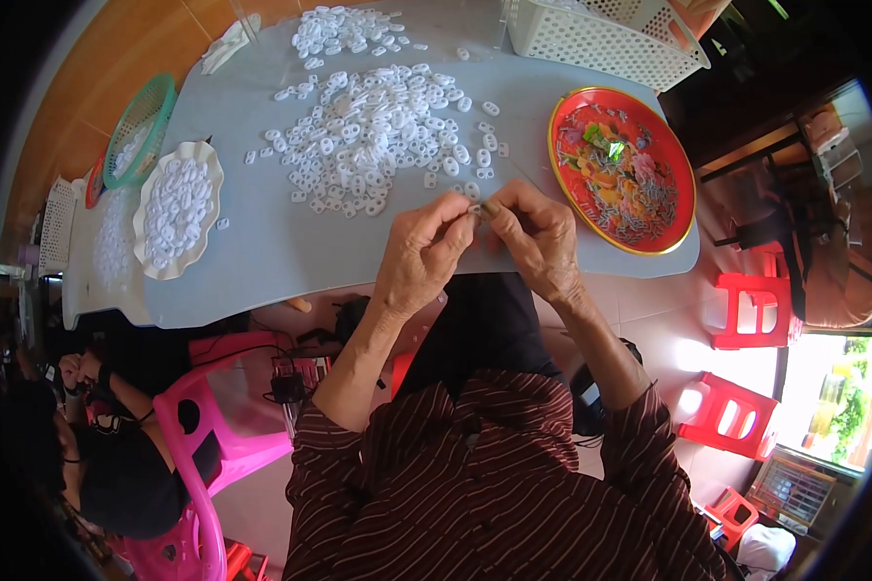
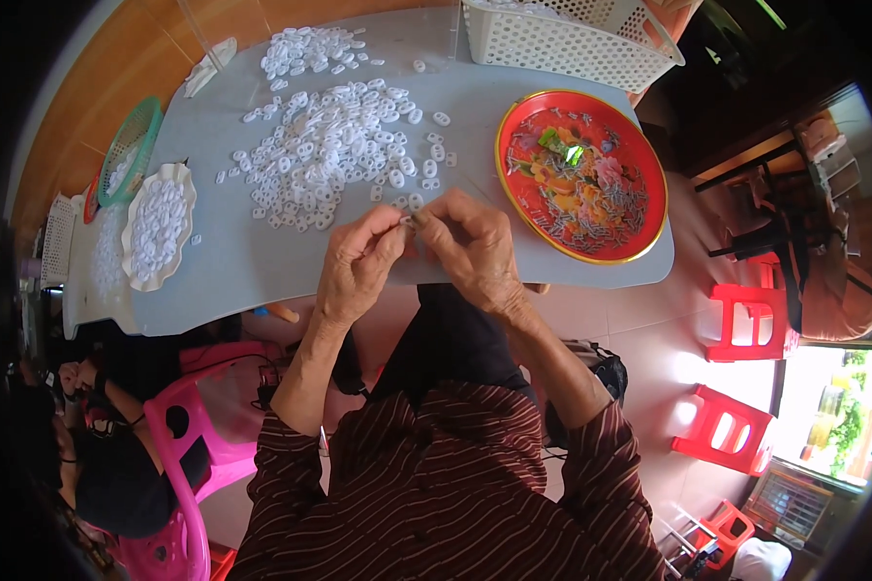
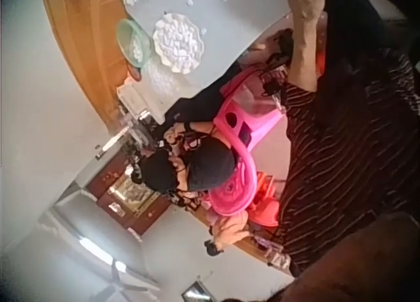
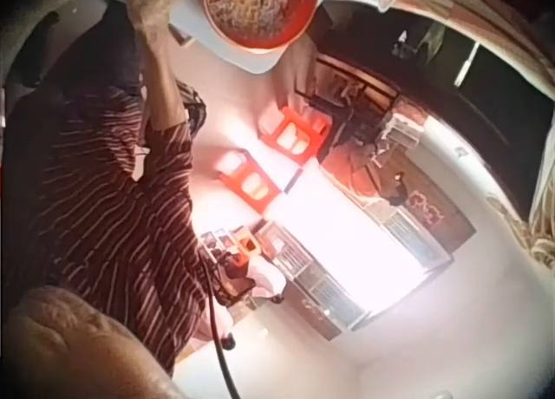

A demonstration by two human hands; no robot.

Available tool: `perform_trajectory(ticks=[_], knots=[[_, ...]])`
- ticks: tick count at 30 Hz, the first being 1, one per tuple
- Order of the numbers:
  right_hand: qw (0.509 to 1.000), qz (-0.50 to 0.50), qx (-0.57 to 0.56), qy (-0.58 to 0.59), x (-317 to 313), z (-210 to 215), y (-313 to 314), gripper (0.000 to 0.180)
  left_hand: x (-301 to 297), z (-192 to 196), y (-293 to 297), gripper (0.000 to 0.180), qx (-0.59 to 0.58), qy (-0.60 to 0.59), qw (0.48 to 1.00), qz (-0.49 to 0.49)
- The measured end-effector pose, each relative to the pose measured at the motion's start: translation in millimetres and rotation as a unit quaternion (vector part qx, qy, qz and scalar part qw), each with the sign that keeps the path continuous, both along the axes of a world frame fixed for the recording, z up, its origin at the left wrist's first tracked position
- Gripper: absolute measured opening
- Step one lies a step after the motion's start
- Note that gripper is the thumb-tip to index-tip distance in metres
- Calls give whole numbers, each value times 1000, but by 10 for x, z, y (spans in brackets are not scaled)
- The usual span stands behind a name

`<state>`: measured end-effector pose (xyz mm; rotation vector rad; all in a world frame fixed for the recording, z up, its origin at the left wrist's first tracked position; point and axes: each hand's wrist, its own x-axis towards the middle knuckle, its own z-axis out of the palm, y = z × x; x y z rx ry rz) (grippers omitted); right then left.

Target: Assembling small white plastic ring-like components by hand at a table.

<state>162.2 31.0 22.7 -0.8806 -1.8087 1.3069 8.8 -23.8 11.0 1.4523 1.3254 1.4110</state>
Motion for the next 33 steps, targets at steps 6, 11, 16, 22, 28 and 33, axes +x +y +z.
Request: perform_trajectory(ticks=[6,11,16,22,28,33], knots=[[997,42,-60,-22,53,4,80,22,-4,39,-20,10,-8,19,1000,12],[988,41,-131,66,55,-15,73,23,19,11,-16,11,-19,-36,999,15],[989,33,-116,87,-9,-42,50,22,6,-25,-16,10,-4,-35,999,6],[998,-34,-53,16,-66,7,-47,21,15,4,7,10,20,-16,1000,15],[993,-24,-62,94,-89,-74,-35,21,49,-28,-13,13,-2,-79,997,25],[994,-30,-65,85,-71,-110,-20,21,28,2,-24,15,-8,-26,999,34]])
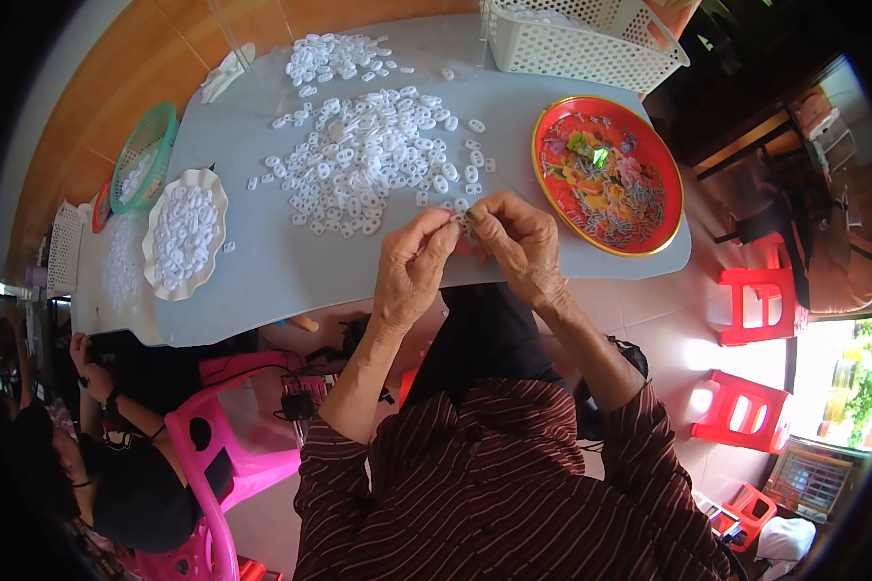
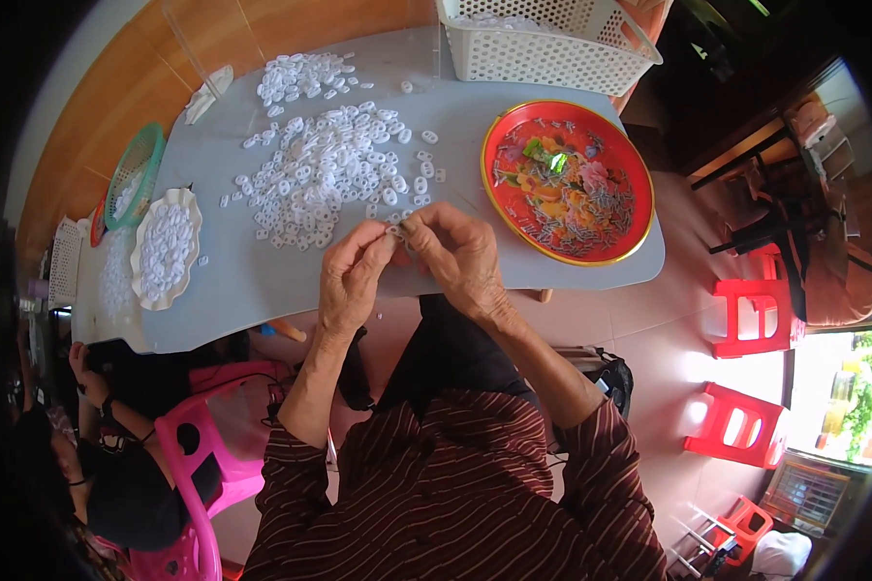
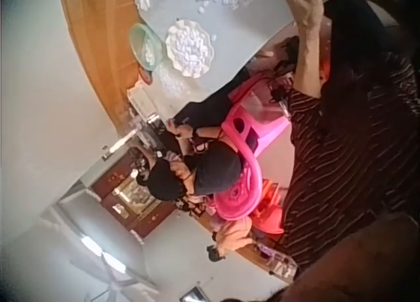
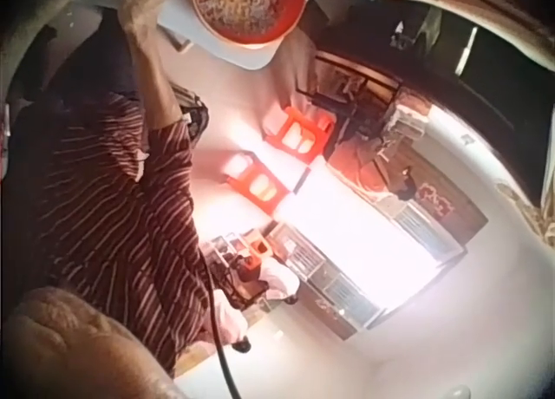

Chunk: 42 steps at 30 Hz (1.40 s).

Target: Assembling small white plastic ring-like components by hand at a table.

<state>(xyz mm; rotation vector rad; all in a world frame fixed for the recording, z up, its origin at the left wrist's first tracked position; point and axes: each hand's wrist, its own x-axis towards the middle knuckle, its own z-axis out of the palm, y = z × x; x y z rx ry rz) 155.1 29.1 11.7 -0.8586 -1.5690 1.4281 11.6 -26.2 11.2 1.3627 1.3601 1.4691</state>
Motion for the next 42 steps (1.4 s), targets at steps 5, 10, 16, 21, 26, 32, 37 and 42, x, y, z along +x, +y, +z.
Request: perform_trajectory(ticks=[5,10,16,21,26,32,37,42], knots=[[1000,-14,3,-10,-31,14,-10,20,-13,2,42,16,-1,19,1000,1],[999,20,-7,26,-19,56,-18,17,-45,-12,47,16,19,28,999,-15],[995,13,-13,100,30,-29,2,13,-224,251,288,13,63,229,971,8],[989,42,-91,105,46,53,-27,11,-354,309,681,17,91,476,874,-28],[995,34,-51,73,17,-50,-33,10,-440,373,832,19,53,531,836,-129],[997,28,-17,74,34,-55,7,10,-346,380,888,17,41,510,846,-147],[993,27,-74,83,20,55,-32,13,-346,296,907,12,86,525,837,-132],[992,-14,-58,112,40,-45,5,15,-254,354,826,13,-18,318,940,-119]])
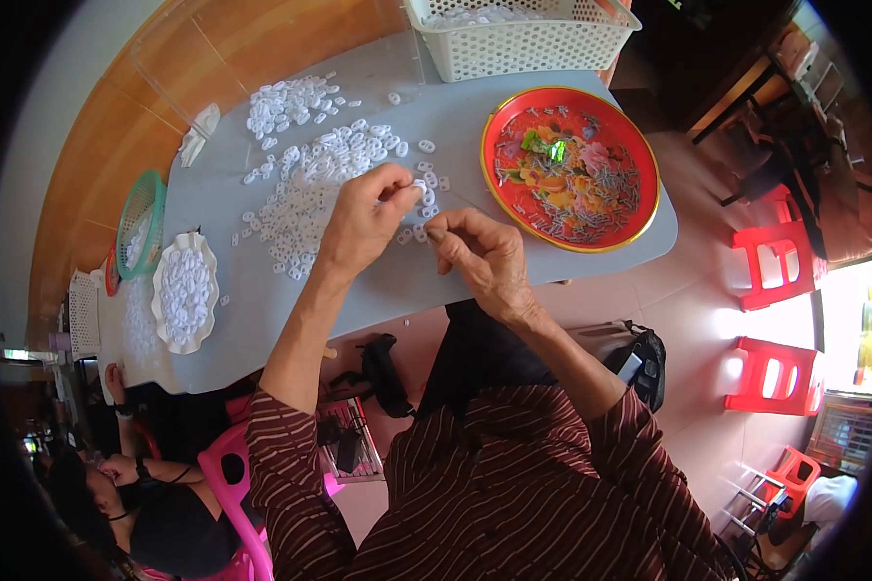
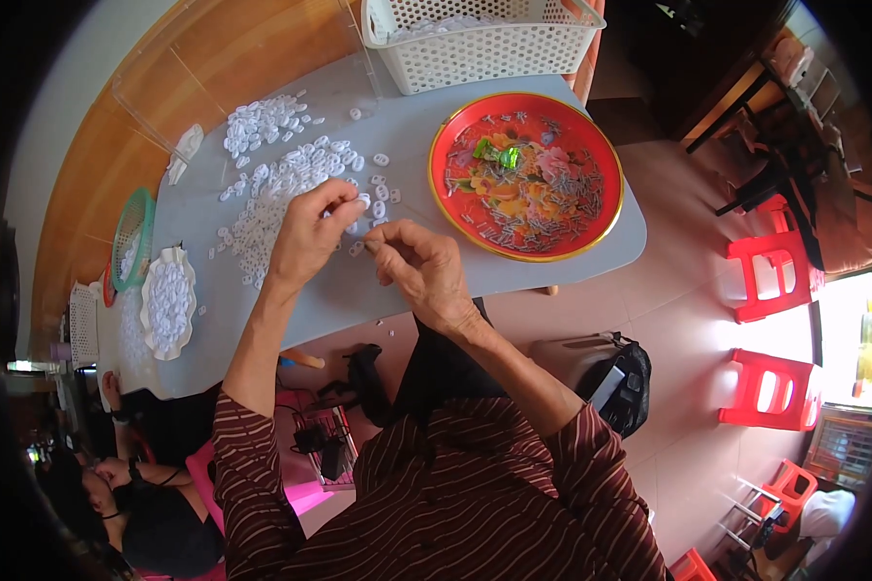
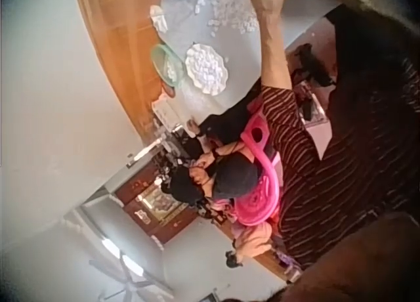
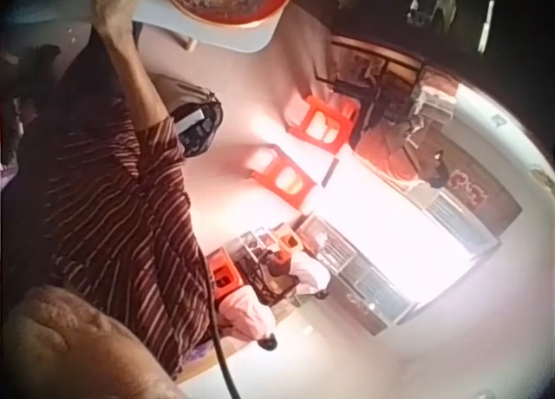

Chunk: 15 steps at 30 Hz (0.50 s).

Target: Assembling small white plastic ring-like components by hand at a table.

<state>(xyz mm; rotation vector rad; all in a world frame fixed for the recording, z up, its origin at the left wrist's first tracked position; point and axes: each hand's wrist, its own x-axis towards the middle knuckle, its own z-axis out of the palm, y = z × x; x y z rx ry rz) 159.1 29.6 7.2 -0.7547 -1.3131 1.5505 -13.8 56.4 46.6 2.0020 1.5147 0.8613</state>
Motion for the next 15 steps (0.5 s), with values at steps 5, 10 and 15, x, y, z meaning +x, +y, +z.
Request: perform_trajectory(ticks=[5,10,15], knots=[[1000,-15,14,13,-34,3,14,14,-36,22,-263,21,-168,-328,929,32],[999,-13,-7,30,-59,43,-12,13,-66,-3,-282,16,-126,-262,955,62],[1000,-16,-9,-2,-65,56,-20,13,-47,-91,-255,12,-65,-164,982,73]])
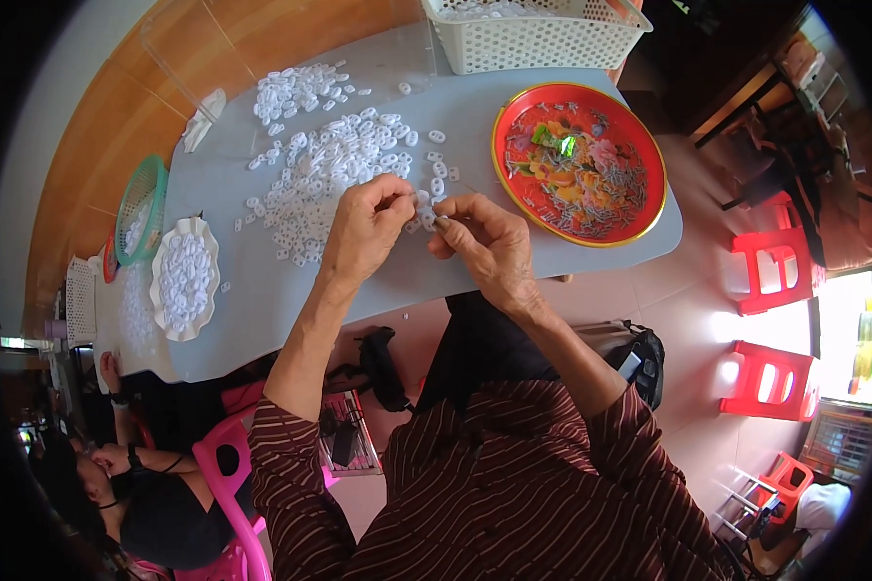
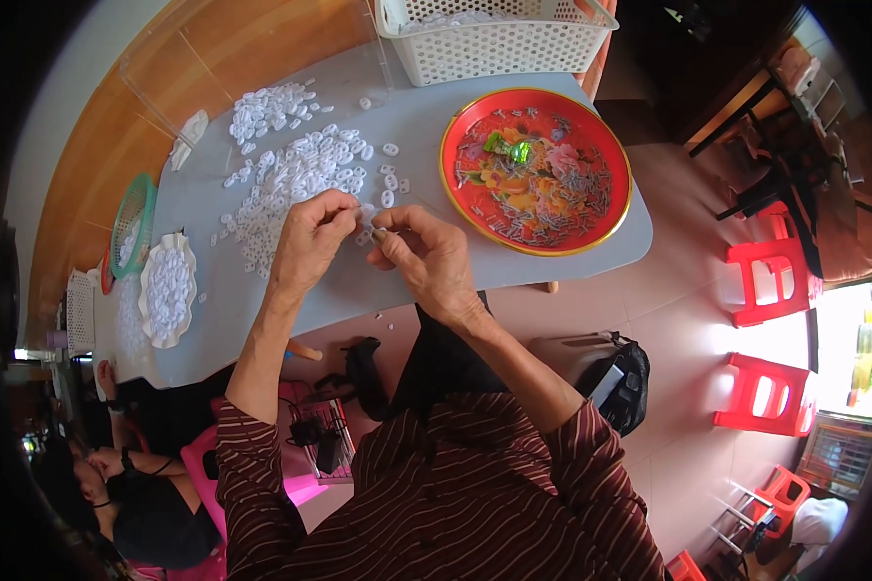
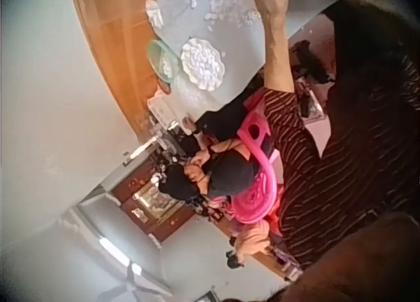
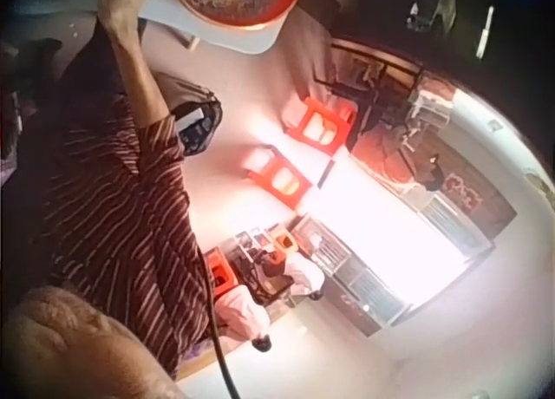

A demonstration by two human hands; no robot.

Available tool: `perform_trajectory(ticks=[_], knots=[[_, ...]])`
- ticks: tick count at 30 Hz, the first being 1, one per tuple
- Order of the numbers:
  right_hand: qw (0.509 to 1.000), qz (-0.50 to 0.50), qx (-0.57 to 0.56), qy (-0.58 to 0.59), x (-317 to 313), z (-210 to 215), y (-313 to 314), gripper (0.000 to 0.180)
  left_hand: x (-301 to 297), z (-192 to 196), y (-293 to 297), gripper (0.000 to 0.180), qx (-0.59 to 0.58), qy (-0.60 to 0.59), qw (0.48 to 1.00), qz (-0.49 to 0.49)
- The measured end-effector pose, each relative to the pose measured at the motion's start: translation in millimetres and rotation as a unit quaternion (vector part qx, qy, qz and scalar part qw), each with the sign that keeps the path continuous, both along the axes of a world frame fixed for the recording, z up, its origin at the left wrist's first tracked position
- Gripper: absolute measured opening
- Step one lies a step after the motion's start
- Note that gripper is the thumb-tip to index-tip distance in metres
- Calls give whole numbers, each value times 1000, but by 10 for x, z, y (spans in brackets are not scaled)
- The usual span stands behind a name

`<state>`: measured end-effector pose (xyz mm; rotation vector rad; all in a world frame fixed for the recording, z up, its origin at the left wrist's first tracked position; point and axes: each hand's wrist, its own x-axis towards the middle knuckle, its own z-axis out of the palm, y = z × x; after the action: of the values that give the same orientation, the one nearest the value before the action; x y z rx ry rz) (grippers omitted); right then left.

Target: Assembling small white plastic ring-like components by hand at a table.

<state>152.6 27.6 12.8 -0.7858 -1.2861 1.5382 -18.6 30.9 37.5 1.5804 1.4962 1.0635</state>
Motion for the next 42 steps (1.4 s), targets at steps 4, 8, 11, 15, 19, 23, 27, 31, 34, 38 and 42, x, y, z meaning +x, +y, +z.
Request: perform_trajectory(ticks=[4,8,11,15,19,23,27,31,34,38,42], knots=[[1000,0,-4,-22,20,36,1,13,-9,-24,-22,11,-3,8,1000,23],[1000,1,2,-13,14,17,8,13,17,0,-39,11,30,21,998,51],[1000,-1,8,-13,16,13,11,14,1,17,-27,15,-4,-24,999,46],[1000,5,10,8,11,-9,9,16,12,52,-76,20,-50,-162,986,5],[999,-2,13,41,4,-42,7,16,45,102,-135,23,-91,-241,966,-13],[999,2,25,32,5,-32,1,15,38,125,-142,21,-97,-247,964,-13],[999,3,23,34,-4,-27,0,15,13,130,-117,19,-99,-236,967,-11],[999,4,19,46,2,-19,-1,17,16,208,-119,16,-120,-198,973,-18],[999,8,26,33,9,14,-5,18,20,193,-97,15,-119,-192,974,-23],[999,-5,20,45,-6,-22,-8,20,19,188,-68,14,-118,-183,975,-37],[999,-15,27,40,-14,-36,-7,23,45,192,-79,14,-110,-184,976,-39]])
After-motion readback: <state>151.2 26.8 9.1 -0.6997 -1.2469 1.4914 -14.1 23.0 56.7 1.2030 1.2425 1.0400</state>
